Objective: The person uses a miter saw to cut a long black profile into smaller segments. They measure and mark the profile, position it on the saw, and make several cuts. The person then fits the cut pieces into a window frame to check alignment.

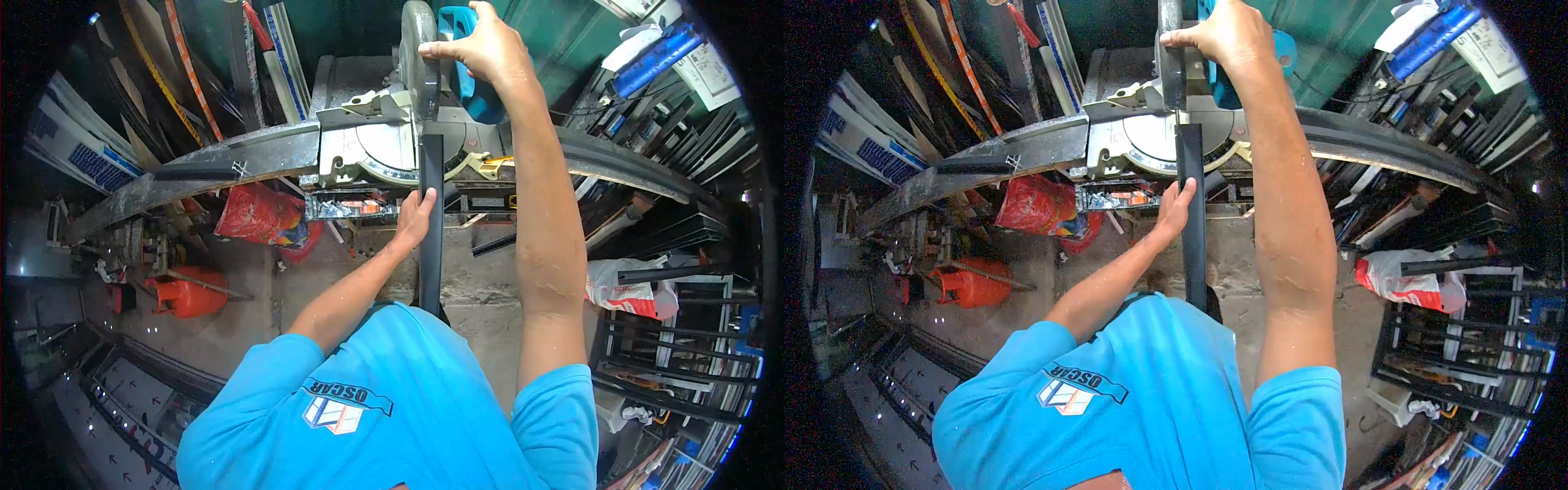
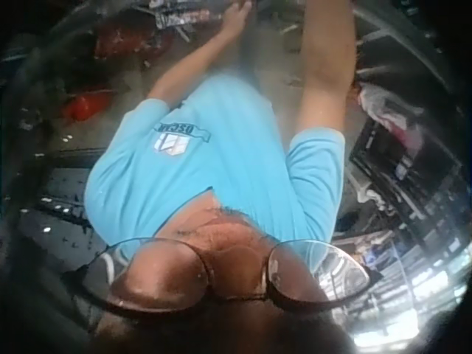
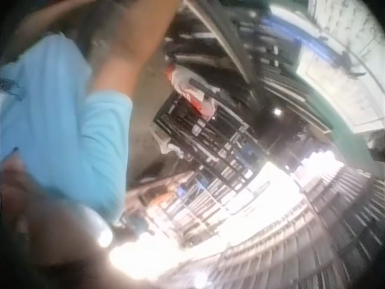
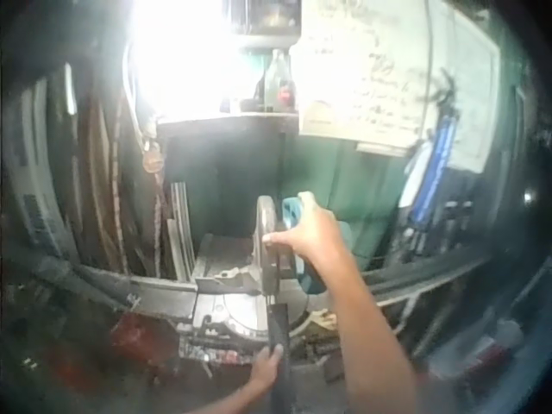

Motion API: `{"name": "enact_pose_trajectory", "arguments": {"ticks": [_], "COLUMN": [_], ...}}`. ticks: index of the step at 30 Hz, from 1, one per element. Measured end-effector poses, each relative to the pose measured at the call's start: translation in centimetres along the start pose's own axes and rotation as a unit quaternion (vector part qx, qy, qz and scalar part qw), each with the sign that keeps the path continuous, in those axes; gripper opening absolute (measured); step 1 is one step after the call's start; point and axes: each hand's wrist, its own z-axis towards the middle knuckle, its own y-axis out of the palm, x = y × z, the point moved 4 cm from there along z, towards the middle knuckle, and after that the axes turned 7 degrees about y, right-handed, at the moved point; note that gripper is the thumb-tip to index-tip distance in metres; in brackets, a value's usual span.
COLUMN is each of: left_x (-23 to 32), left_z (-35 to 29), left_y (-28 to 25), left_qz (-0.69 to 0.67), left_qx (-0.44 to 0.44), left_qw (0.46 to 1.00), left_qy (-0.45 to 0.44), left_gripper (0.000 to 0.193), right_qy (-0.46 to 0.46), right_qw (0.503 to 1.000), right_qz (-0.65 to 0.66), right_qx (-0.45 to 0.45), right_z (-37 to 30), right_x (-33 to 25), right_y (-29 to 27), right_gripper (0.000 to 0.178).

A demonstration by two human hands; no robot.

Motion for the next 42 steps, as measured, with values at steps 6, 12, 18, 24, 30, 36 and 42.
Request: {"name": "enact_pose_trajectory", "arguments": {"ticks": [6,12,18,24,30,36,42], "left_x": [-0.7,-0.5,-0.1,-0.3,0.5,-0.5,0.1], "left_z": [0.0,0.0,0.0,0.1,-0.4,-0.1,-0.3], "left_y": [0.2,0.4,-0.1,0.1,0.1,0.4,0.1], "left_qz": [-0.035,-0.029,0.016,0.0,-0.014,-0.016,0.002], "left_qx": [-0.016,-0.012,-0.024,-0.024,-0.007,-0.012,-0.017], "left_qw": [0.999,0.999,0.999,1.0,1.0,1.0,1.0], "left_qy": [-0.024,-0.012,-0.023,-0.008,0.004,0.002,-0.013], "left_gripper": [0.053,0.053,0.055,0.053,0.055,0.055,0.055], "right_qy": [0.027,0.047,0.049,0.037,0.04,0.035,0.033], "right_qw": [0.999,0.998,0.998,0.998,0.998,0.998,0.998], "right_qz": [-0.013,-0.024,-0.026,-0.027,-0.042,-0.054,-0.043], "right_qx": [-0.025,-0.043,-0.042,-0.04,-0.039,-0.014,-0.016], "right_z": [-0.1,-0.6,-1.0,-1.1,-1.5,-1.8,-2.2], "right_x": [0.2,0.6,0.5,0.7,0.6,0.9,1.0], "right_y": [0.4,0.6,0.6,0.8,0.6,0.8,0.9], "right_gripper": [0.111,0.117,0.116,0.116,0.117,0.118,0.117]}}
